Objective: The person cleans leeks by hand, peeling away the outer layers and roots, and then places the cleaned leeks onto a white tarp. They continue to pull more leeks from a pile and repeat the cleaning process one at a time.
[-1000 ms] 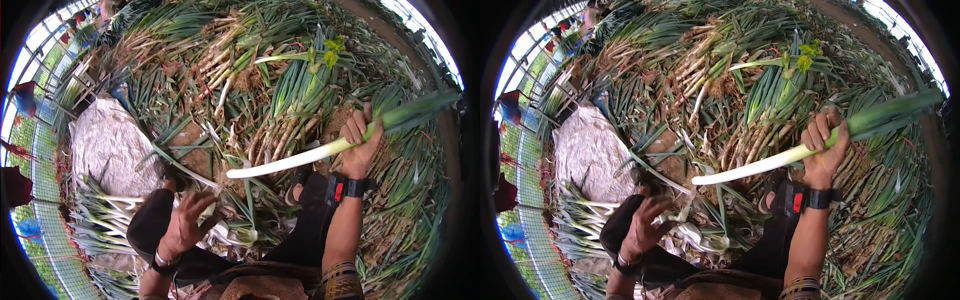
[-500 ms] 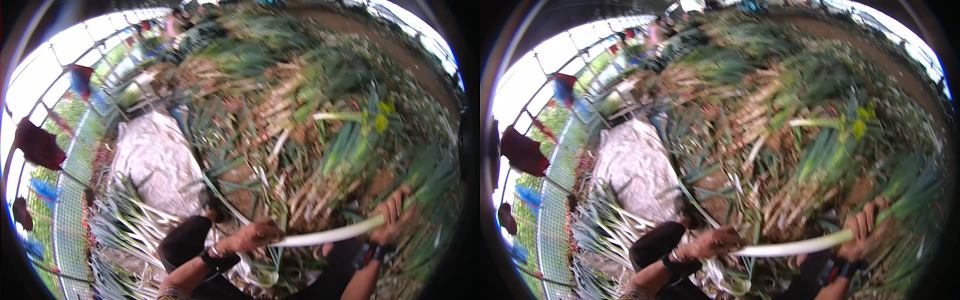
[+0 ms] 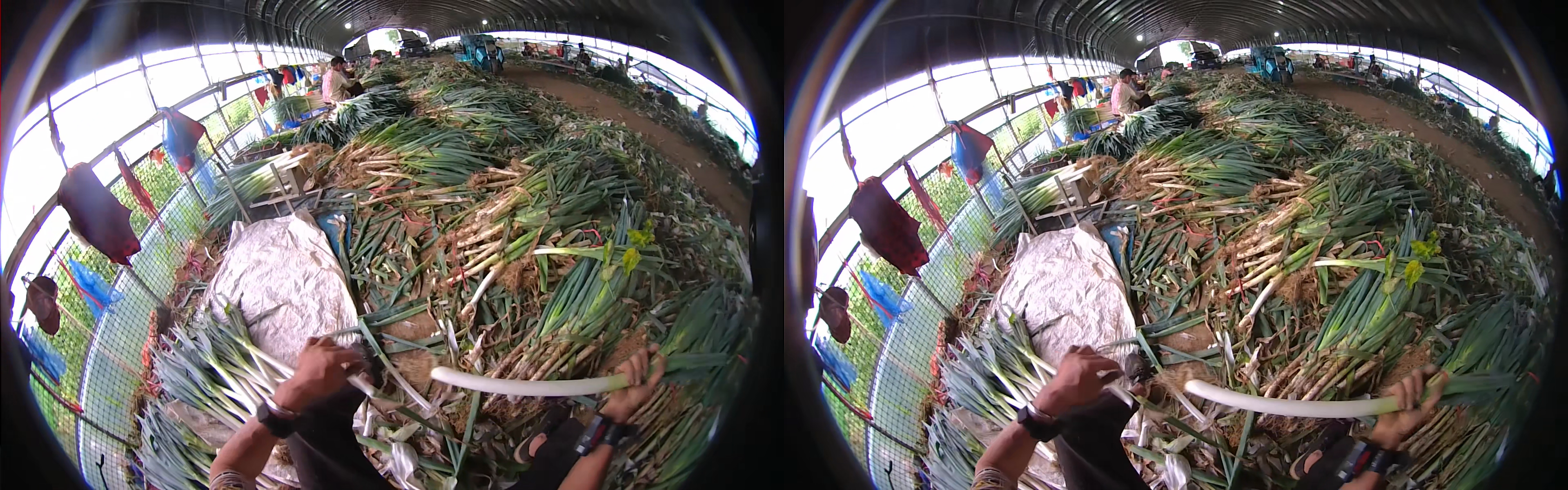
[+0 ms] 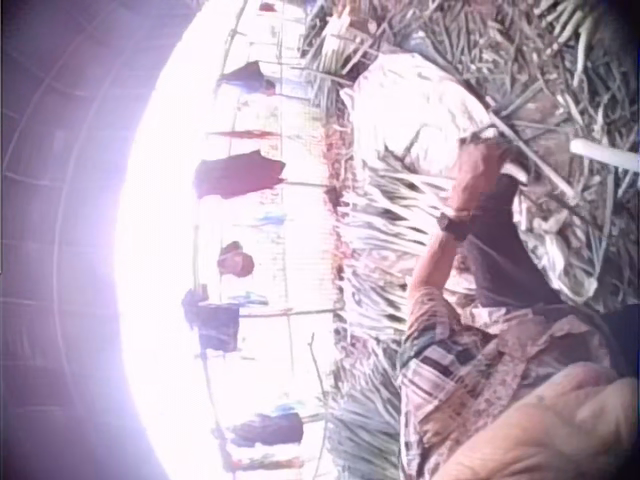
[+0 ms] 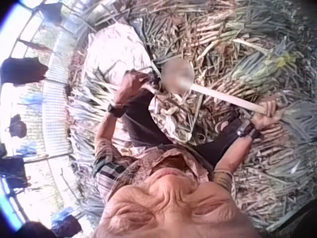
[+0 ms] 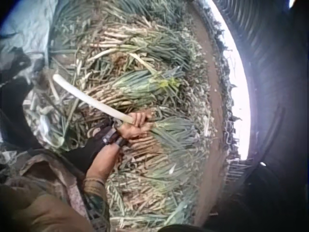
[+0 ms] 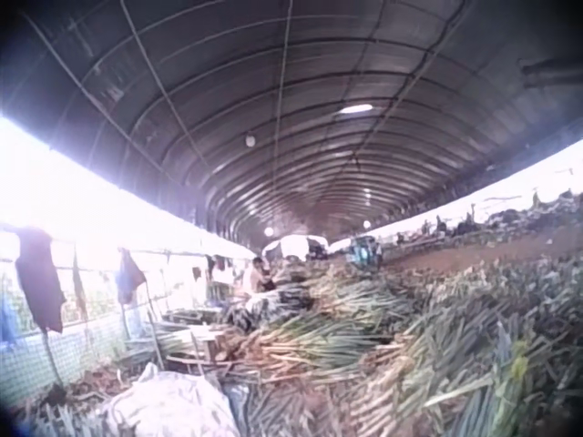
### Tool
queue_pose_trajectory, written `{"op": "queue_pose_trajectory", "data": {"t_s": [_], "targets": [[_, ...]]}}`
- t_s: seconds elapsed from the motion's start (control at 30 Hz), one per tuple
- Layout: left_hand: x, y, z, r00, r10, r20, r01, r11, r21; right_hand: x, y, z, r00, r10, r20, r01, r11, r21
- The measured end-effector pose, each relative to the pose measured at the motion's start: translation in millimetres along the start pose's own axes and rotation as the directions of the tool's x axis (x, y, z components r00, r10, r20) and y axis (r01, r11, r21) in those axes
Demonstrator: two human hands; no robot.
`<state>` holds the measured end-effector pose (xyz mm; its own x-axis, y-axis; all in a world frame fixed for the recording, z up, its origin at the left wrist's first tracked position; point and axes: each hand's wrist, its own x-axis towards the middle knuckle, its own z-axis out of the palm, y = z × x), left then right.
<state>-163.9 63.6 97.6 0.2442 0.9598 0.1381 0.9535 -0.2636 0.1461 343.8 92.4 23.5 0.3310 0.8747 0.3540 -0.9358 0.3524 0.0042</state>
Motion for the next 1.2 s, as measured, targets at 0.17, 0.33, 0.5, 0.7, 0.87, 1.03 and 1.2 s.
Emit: {"op": "queue_pose_trajectory", "data": {"t_s": [0.17, 0.33, 0.5, 0.7, 0.87, 1.03, 1.2], "targets": [[6, 101, 50, 0.929, 0.360, -0.082, -0.366, 0.928, -0.071, -8, 37, -5, 0.996, 0.068, -0.062, -0.070, 0.997, -0.027], [-25, 97, 110, 0.906, 0.391, 0.165, -0.279, 0.842, -0.461, -20, 24, 8, 0.999, 0.018, -0.050, -0.022, 0.996, -0.083], [-37, 90, 91, 0.937, 0.347, -0.043, -0.294, 0.715, -0.634, -18, 14, 22, 0.996, 0.073, 0.045, -0.071, 0.997, -0.034], [-49, 82, 29, 0.992, 0.126, 0.031, -0.056, 0.634, -0.771, -29, 20, 61, 0.996, -0.007, 0.088, -0.008, 0.987, 0.162], [-88, 21, 25, 0.853, -0.493, 0.171, 0.226, 0.054, -0.973, -46, 14, 90, 0.987, -0.054, 0.153, 0.017, 0.973, 0.231], [-99, 39, 1, 0.860, -0.406, -0.309, -0.086, 0.481, -0.872, -56, 24, 111, 0.995, 0.007, 0.096, -0.018, 0.992, 0.123], [-106, 75, 13, 0.901, 0.189, -0.391, -0.312, 0.908, -0.280, -36, 26, 137, 0.978, 0.164, 0.130, -0.154, 0.985, -0.084]]}}
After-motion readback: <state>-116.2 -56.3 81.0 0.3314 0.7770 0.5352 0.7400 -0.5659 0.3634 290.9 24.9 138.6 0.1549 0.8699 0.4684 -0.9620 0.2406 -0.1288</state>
